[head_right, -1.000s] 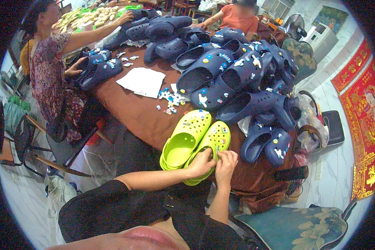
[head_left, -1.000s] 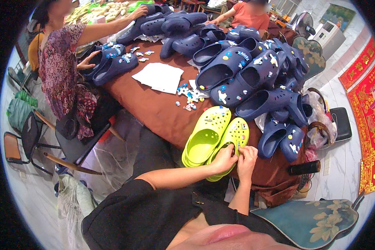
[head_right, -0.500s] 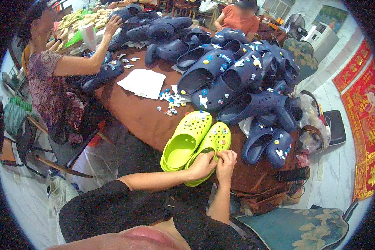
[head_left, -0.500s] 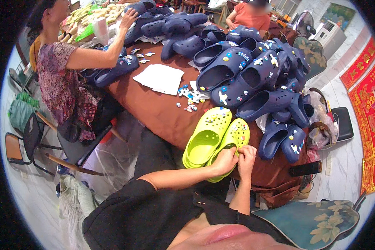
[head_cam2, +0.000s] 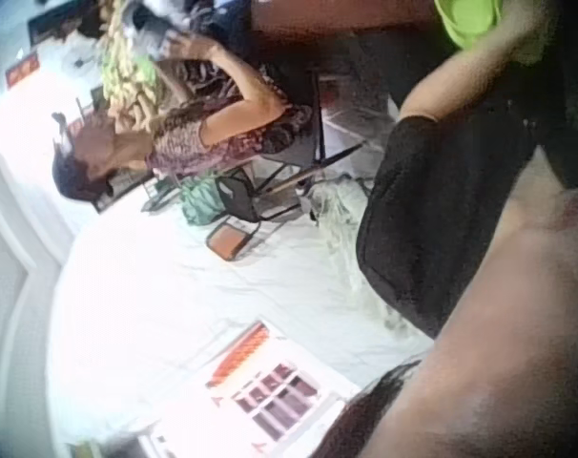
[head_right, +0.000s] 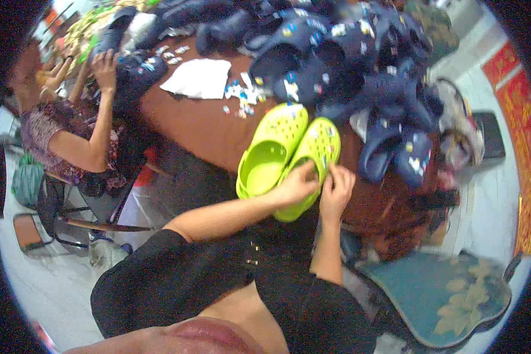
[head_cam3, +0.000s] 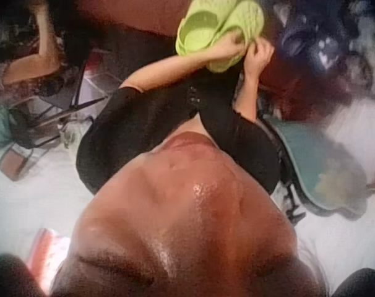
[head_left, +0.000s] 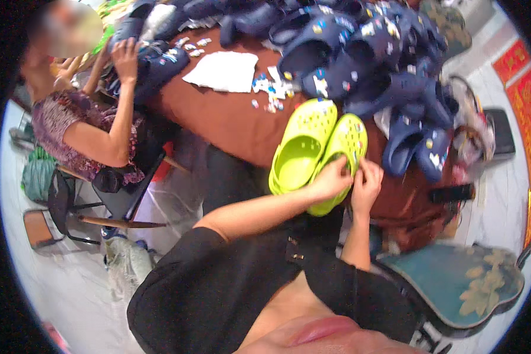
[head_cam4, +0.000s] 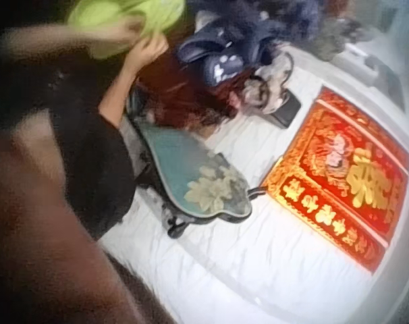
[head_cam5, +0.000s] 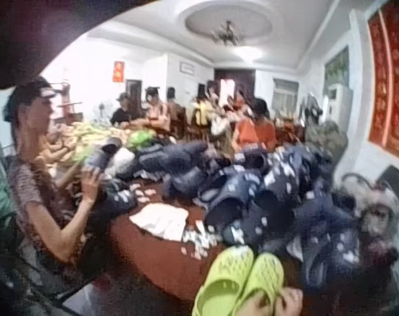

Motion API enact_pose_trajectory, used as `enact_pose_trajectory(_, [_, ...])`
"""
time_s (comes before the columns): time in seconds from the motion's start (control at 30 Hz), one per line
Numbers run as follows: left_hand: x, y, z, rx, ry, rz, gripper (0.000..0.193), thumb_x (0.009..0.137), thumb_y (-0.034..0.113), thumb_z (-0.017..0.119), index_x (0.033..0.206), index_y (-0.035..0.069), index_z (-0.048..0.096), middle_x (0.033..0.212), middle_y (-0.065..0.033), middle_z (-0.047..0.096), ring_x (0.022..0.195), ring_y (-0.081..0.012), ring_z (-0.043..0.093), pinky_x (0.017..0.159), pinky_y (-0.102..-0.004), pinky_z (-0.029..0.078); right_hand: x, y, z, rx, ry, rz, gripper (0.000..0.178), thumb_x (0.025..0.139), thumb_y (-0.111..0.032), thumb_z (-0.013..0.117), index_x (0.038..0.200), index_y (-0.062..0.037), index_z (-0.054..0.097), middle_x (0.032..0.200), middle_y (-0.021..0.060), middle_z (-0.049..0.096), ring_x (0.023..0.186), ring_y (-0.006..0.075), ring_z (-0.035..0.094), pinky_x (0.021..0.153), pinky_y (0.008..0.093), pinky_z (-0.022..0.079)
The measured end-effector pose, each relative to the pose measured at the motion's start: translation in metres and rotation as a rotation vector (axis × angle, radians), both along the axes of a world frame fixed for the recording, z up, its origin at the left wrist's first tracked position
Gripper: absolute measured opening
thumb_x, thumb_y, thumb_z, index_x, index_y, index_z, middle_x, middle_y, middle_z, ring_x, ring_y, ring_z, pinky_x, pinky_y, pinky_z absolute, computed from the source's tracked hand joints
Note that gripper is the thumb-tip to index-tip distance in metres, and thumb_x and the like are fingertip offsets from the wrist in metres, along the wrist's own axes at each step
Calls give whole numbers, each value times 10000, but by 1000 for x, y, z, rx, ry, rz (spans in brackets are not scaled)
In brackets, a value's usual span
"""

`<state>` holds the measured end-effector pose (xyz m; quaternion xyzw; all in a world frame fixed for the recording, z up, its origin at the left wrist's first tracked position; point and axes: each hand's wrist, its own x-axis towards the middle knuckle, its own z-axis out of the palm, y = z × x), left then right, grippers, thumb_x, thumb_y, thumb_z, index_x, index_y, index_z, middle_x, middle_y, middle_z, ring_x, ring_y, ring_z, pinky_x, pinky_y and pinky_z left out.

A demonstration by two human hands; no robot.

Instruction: Attaching decorative charms to the holes of rubber clogs.

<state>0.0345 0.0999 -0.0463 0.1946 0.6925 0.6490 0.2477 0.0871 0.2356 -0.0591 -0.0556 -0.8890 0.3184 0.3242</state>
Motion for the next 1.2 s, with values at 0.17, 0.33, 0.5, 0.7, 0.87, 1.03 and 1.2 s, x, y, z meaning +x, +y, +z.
enact_pose_trajectory(0.17, [21,-46,19,23,38,-125,575,909,88,635,1432,-31,428,1217,-158,638,1094,-183,610,903,-339,517,8,15,-1,-32,48,-91,318,874,-17,611,1180,-54,689,994,103,678,992,282,587,934,387,454])
enact_pose_trajectory(0.33, [0,-118,53,59,-70,-229,208,961,115,595,983,-56,711,961,-107,728,864,-161,672,804,-300,536,14,25,-3,-55,13,-178,328,888,-16,629,1206,-74,689,990,71,686,989,224,601,913,345,462])
enact_pose_trajectory(0.5, [-41,-169,45,114,-82,292,307,977,188,600,729,18,663,745,-64,688,663,-95,615,646,-235,481,10,26,-18,-332,-7,-179,266,931,-71,621,1188,-68,691,911,93,653,817,181,652,799,322,506])
enact_pose_trajectory(0.7, [-78,-190,2,-116,160,654,329,928,207,678,666,9,641,611,-35,632,599,-103,596,517,-262,413,-1,28,-27,-256,-59,-202,239,931,-96,633,1156,-76,709,833,69,659,822,192,633,801,342,495])
enact_pose_trajectory(0.87, [-104,-179,-15,-337,419,759,224,861,191,731,788,-16,685,643,-101,658,585,-140,617,595,-315,500,-11,35,-33,-152,-42,-255,233,930,-107,634,1146,-75,714,845,78,669,829,199,636,804,348,496])
enact_pose_trajectory(1.03, [-141,-144,-19,-385,971,522,240,759,61,731,997,65,694,994,-97,695,947,-293,646,826,-394,530,-19,33,-43,-113,-67,-282,217,927,-131,630,1113,-65,720,849,86,681,831,220,640,807,357,498])
enact_pose_trajectory(1.2, [-176,-113,-25,-529,1227,233,343,772,71,686,1111,114,709,1174,-72,665,1137,-315,556,950,-408,481,-19,30,-43,-68,-57,-244,199,913,-118,630,1078,-49,718,910,108,691,902,257,643,825,378,505])
